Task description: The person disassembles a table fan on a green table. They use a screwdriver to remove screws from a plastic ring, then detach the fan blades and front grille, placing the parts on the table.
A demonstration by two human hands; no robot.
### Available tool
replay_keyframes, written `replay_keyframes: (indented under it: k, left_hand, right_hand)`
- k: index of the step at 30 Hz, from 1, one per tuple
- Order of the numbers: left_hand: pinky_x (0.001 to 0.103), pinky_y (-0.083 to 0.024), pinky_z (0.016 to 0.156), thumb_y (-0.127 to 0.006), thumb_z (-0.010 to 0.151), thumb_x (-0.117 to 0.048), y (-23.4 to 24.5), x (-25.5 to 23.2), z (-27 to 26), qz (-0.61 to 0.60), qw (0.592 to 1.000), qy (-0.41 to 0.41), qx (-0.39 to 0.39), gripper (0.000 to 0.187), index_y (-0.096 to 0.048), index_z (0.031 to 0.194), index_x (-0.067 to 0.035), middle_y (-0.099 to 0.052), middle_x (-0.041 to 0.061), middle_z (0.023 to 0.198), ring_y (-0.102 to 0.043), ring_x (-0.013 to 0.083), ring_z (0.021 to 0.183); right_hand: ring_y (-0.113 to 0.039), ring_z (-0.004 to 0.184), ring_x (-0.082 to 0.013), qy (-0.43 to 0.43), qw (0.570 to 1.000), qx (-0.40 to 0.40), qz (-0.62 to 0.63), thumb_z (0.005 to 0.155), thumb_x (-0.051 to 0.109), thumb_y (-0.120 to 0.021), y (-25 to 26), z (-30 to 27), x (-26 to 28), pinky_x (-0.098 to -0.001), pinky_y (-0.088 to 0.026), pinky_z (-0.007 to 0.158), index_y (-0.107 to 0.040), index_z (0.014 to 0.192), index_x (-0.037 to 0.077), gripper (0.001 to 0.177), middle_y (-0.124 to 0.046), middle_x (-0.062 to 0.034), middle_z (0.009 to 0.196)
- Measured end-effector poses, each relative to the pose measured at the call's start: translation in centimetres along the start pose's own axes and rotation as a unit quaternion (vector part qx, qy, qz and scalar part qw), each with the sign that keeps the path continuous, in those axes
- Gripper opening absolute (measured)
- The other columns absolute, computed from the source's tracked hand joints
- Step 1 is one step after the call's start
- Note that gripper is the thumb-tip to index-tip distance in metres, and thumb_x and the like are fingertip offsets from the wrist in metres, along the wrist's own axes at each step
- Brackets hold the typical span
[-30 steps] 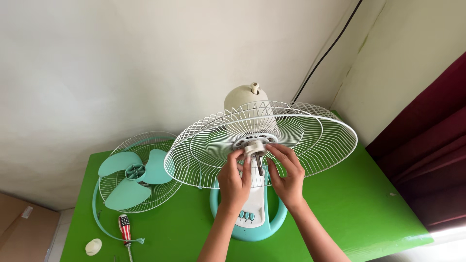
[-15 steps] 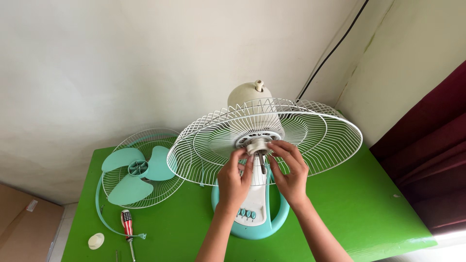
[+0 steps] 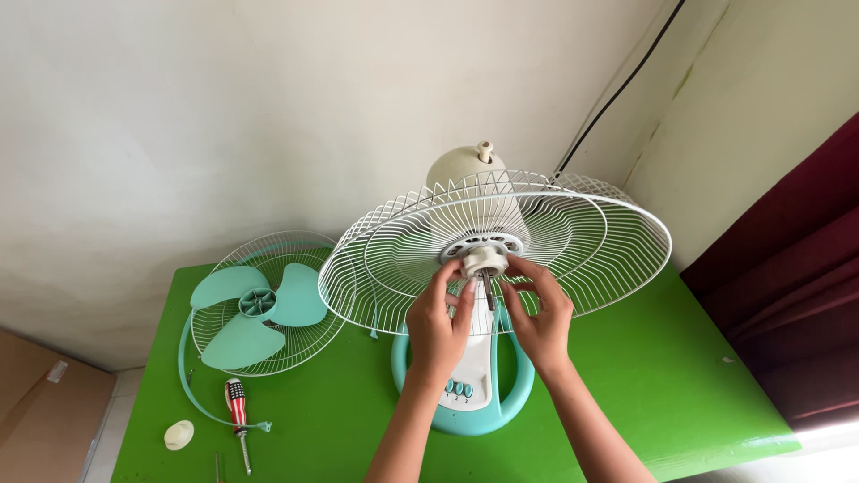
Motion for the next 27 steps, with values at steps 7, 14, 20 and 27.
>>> replay_keyframes:
  k: [7,14,20,27]
  left_hand:
    - [0.035,-0.049,0.052,-0.063,0.103,-0.029,-1.9,2.7,-0.5,0.059,0.993,0.072,0.075,0.025,-0.069,0.118,-0.009,-0.076,0.007,0.080,-0.067,0.0203,0.053]
    - [0.032,-0.052,0.052,-0.064,0.100,-0.029,0.3,0.3,-0.1,0.103,0.994,-0.029,-0.007,0.033,-0.066,0.124,-0.007,-0.077,0.005,0.083,-0.070,0.0181,0.052]
    - [0.034,-0.053,0.054,-0.066,0.100,-0.024,-0.2,0.4,-0.1,0.087,0.996,-0.023,-0.006,0.028,-0.065,0.121,-0.006,-0.076,0.009,0.095,-0.071,0.0212,0.061]
    - [0.031,-0.056,0.051,-0.063,0.101,-0.022,-2.8,3.8,-1.0,-0.156,0.978,0.127,0.052,0.022,-0.069,0.115,-0.006,-0.078,0.006,0.097,-0.074,0.0175,0.059]
  right_hand:
    - [-0.067,0.101,-0.0246,0.115,0.987,0.044,-0.103,0.086,-0.012,-0.065,0.1,1.9,4.6,-0.0326,-0.056,0.082,-0.073,0.119,0.006,0.038,-0.073,-0.0114,0.118]
    - [-0.071,0.100,-0.0198,0.009,0.999,-0.007,-0.044,0.091,-0.007,-0.069,0.7,0.7,1.4,-0.0286,-0.059,0.077,-0.068,0.124,0.005,0.035,-0.072,-0.0118,0.119]
    - [-0.071,0.102,-0.0192,0.002,0.999,0.013,-0.032,0.088,-0.004,-0.073,0.0,0.8,1.0,-0.0281,-0.059,0.078,-0.067,0.127,0.004,0.040,-0.071,-0.0108,0.118]
    - [-0.064,0.111,-0.0239,0.073,0.991,0.083,-0.070,0.087,-0.014,-0.064,-0.5,1.3,2.6,-0.0321,-0.055,0.084,-0.070,0.128,0.004,0.045,-0.067,-0.0127,0.127]
Point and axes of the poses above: each hand's wrist, its own z-axis towards the middle knuckle, its own y-axis out of the back of the hand, x = y × z, the point moved 10 cm from there along z, towards the middle knuckle
